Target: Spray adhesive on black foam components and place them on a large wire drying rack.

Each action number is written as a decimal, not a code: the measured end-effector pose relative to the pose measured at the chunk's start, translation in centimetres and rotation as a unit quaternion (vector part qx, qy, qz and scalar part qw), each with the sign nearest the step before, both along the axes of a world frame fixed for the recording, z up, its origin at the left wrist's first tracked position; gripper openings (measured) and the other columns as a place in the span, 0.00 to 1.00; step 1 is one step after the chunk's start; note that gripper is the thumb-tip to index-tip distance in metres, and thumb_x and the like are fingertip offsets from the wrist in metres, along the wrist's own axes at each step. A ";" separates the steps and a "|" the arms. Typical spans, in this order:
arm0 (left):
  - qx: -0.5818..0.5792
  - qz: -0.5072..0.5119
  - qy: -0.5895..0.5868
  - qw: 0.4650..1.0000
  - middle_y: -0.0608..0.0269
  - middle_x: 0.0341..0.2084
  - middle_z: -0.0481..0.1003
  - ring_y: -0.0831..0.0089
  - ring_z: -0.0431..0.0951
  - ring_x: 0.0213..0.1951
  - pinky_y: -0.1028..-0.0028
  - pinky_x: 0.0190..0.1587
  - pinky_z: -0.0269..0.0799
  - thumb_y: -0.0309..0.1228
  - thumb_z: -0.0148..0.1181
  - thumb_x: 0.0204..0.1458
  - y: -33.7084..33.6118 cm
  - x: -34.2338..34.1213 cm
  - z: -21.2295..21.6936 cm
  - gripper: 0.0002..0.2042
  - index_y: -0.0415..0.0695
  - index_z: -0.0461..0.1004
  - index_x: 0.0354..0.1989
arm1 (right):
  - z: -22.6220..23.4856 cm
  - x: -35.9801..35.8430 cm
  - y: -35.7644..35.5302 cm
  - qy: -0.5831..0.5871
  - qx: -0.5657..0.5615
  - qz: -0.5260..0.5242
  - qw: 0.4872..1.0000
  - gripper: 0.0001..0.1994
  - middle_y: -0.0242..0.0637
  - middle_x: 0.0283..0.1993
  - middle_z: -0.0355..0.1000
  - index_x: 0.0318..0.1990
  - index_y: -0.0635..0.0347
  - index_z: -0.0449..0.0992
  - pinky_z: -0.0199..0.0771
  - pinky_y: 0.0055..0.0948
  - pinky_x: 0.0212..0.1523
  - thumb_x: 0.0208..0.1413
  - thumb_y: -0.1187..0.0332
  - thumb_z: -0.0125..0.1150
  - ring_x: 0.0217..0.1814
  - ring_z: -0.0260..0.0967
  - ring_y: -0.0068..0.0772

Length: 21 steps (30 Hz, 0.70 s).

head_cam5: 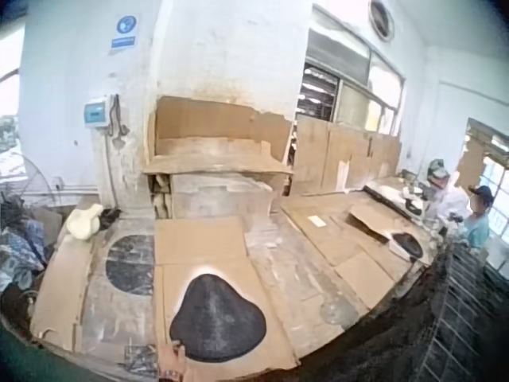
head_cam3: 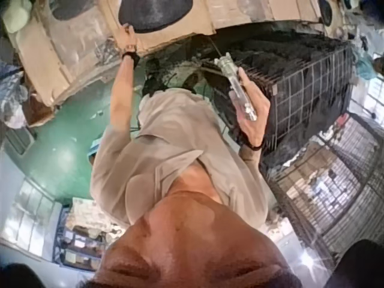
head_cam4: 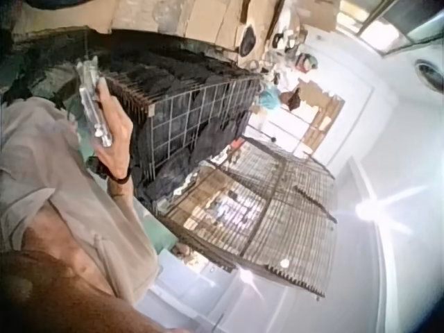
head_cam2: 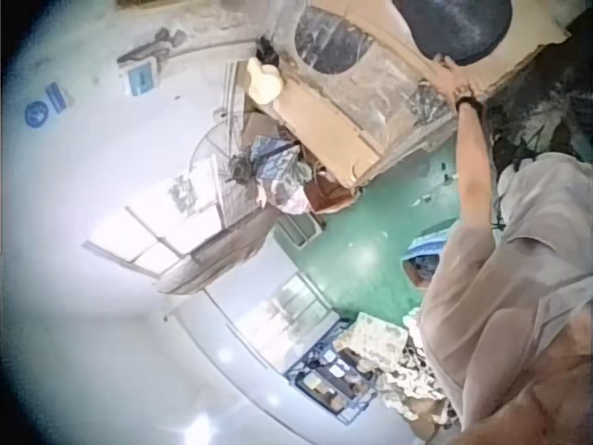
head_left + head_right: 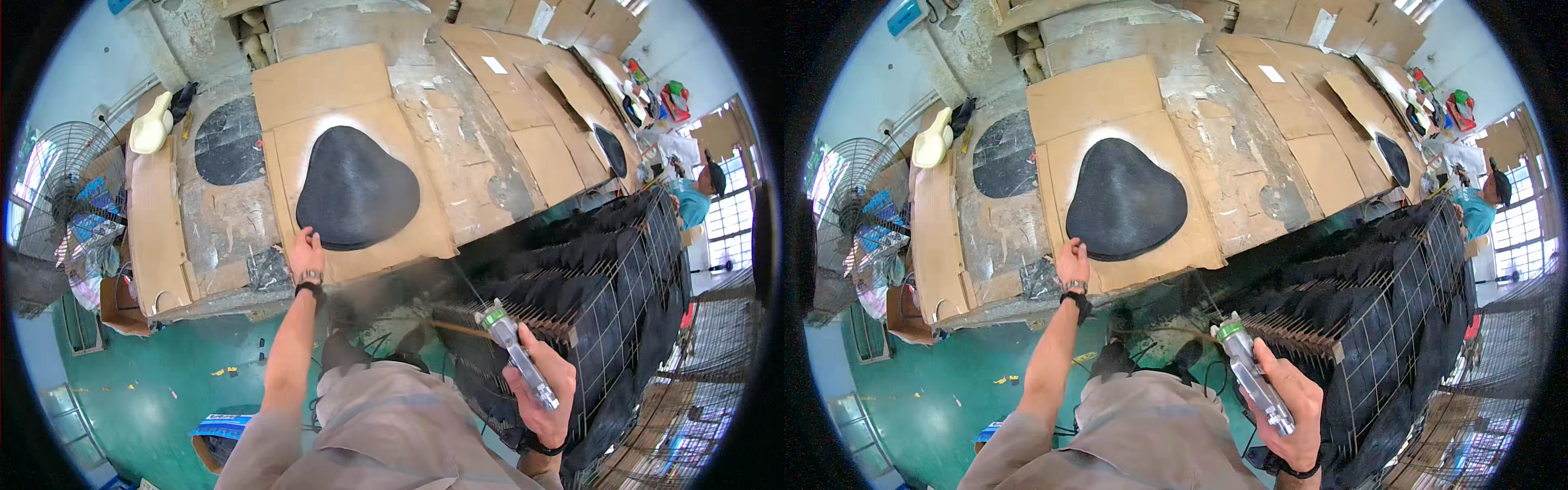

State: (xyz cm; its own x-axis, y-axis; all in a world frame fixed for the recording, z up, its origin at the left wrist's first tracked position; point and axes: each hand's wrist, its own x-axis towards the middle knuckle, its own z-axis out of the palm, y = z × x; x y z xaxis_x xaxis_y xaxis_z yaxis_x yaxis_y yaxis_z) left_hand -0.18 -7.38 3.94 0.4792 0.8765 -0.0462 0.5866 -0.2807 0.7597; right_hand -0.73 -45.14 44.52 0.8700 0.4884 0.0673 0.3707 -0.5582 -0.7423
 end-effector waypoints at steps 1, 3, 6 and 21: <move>-0.001 -0.004 0.000 1.000 0.54 0.35 0.82 0.55 0.83 0.40 0.59 0.43 0.77 0.39 0.64 0.57 0.3 0.5 -0.1 0.15 0.47 0.80 0.50 | 0.1 -0.2 -0.1 0.000 -0.001 -0.004 1.000 0.27 0.44 0.34 0.74 0.58 0.73 0.75 0.71 0.27 0.38 0.51 0.73 0.73 0.32 0.70 0.34; 0.065 -0.019 0.123 0.990 0.56 0.42 0.79 0.51 0.81 0.45 0.55 0.45 0.77 0.41 0.64 0.57 1.7 0.8 -1.5 0.17 0.53 0.77 0.54 | 0.3 -0.4 -0.5 -0.002 -0.024 0.006 1.000 0.27 0.44 0.34 0.74 0.59 0.72 0.75 0.71 0.28 0.38 0.50 0.74 0.72 0.32 0.70 0.35; 0.072 -0.026 0.146 0.986 0.57 0.44 0.79 0.50 0.81 0.43 0.54 0.45 0.77 0.40 0.67 0.54 2.4 1.4 -2.4 0.14 0.55 0.80 0.49 | 0.4 -1.3 -1.1 0.018 -0.039 -0.010 0.999 0.28 0.45 0.33 0.74 0.59 0.71 0.75 0.70 0.28 0.38 0.48 0.77 0.71 0.31 0.70 0.37; 0.055 0.096 0.022 0.994 0.57 0.29 0.82 0.57 0.83 0.35 0.59 0.40 0.78 0.28 0.70 0.42 3.1 4.0 -5.8 0.10 0.46 0.83 0.36 | -0.1 -4.7 -3.6 0.045 0.019 0.007 0.999 0.31 0.49 0.34 0.78 0.60 0.69 0.76 0.74 0.29 0.37 0.42 0.81 0.71 0.31 0.77 0.43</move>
State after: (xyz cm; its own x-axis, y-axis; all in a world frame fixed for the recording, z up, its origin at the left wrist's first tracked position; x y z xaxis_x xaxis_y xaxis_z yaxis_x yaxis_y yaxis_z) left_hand 3.86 -4.25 -1.90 0.3025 0.9524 0.0373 0.6688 -0.2399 0.7036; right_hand -5.46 -48.75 44.42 0.8667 0.4988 0.0082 0.3095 -0.5248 -0.7930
